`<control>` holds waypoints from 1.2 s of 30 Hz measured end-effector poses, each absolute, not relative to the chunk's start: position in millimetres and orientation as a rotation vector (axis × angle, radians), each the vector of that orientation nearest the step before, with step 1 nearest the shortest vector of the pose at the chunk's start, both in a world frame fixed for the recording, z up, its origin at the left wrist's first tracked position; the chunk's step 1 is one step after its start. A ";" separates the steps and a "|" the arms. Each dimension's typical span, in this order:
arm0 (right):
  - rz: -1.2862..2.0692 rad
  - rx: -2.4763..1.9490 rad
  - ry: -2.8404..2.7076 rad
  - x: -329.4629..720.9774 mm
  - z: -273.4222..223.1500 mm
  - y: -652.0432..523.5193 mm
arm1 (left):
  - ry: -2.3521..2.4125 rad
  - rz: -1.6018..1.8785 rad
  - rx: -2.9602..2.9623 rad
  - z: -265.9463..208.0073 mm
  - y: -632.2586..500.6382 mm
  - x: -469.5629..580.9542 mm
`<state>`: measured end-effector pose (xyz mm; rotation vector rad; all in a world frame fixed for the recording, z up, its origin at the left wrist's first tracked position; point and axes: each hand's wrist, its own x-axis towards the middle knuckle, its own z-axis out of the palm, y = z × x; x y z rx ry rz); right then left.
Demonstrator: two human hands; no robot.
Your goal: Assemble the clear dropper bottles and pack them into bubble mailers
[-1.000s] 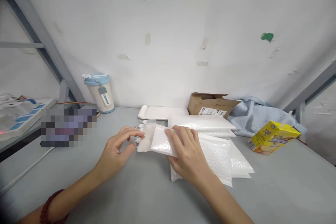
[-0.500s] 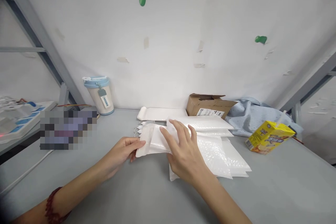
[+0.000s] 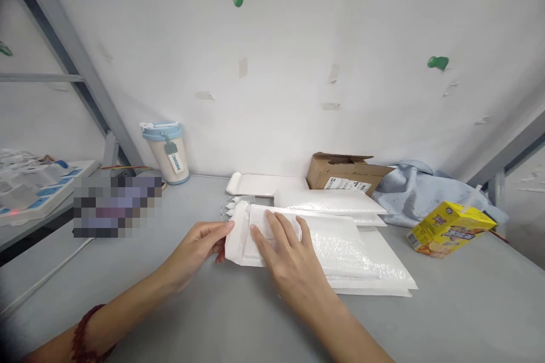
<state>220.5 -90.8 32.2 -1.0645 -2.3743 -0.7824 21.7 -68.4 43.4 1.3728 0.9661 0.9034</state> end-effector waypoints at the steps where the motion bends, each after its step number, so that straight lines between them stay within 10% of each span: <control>1: -0.774 -1.050 -2.342 221.1 33.0 -90.8 | 0.949 0.922 1.356 43.6 -69.0 21.9; 27: -0.827 -0.778 -2.214 215.9 46.6 -98.4 | 0.957 1.290 2.481 17.2 -71.1 29.5; 36: -0.894 -0.874 -1.867 235.9 56.0 -84.1 | 1.095 1.156 1.872 38.6 -85.3 49.2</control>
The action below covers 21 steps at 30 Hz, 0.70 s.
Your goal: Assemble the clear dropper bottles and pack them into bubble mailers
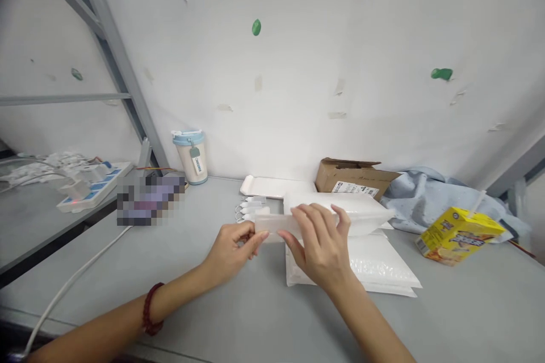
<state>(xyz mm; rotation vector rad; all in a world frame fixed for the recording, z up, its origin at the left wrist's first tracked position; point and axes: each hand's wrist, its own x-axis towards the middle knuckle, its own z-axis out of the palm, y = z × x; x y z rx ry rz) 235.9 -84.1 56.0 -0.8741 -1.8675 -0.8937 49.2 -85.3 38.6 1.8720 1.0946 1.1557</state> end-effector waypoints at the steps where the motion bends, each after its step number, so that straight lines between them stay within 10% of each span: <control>1: -0.908 -0.887 -1.810 238.9 58.1 -82.7 | 1.070 1.120 1.755 44.7 -85.5 51.8; 21: -0.697 -1.334 -2.156 260.9 52.7 -67.2 | 0.937 0.609 1.097 42.8 -83.9 109.6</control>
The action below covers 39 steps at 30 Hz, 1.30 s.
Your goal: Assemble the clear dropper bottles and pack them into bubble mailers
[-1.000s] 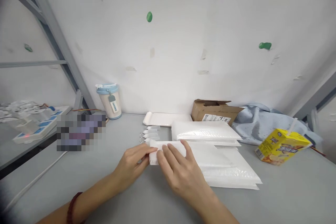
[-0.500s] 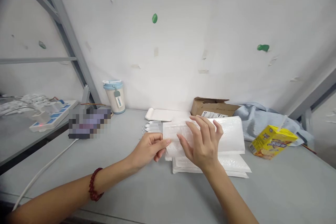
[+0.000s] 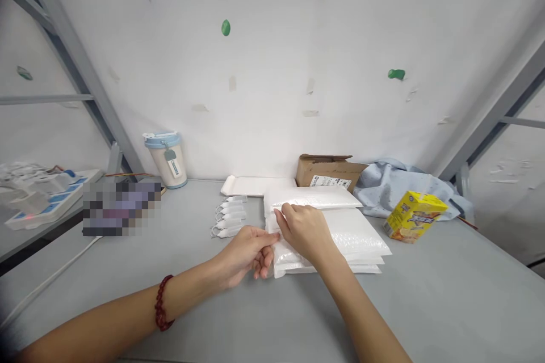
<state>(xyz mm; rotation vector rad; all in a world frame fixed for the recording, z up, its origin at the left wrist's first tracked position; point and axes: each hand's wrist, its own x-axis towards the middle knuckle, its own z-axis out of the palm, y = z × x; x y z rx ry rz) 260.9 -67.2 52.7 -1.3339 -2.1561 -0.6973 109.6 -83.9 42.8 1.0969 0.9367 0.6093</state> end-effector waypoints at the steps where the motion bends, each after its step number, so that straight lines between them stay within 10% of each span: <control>1: -0.676 -1.375 -2.167 260.8 53.0 -67.2 | 0.952 0.585 1.097 43.3 -83.5 110.6; 27: -0.529 -1.646 -2.146 267.4 58.0 -62.8 | 1.525 0.447 2.565 38.2 72.2 65.8; 39: -0.833 -1.189 -1.937 260.4 54.9 -63.2 | 1.511 1.177 2.651 56.4 8.5 26.1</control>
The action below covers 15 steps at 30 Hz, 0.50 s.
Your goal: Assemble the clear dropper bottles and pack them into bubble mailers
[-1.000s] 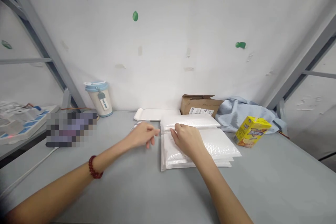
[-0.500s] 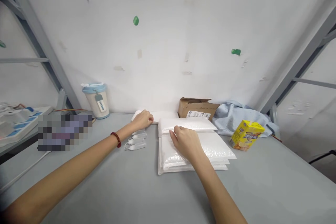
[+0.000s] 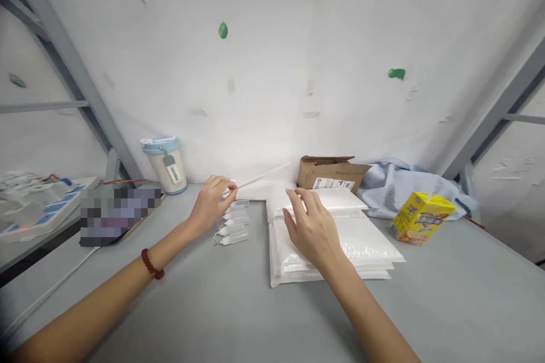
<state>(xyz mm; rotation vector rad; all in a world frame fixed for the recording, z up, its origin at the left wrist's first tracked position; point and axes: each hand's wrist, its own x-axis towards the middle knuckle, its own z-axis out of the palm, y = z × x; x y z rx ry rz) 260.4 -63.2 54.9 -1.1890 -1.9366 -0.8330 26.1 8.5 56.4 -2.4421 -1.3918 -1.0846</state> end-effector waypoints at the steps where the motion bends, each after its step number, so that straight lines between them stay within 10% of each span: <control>1: -0.875 -1.153 -1.943 257.3 55.9 -65.1 | -1.368 -1.100 -2.433 52.2 -1.8 24.9; 15: -1.075 -0.837 -2.031 265.4 51.2 -63.8 | -0.841 -1.254 -2.295 47.7 -55.2 33.3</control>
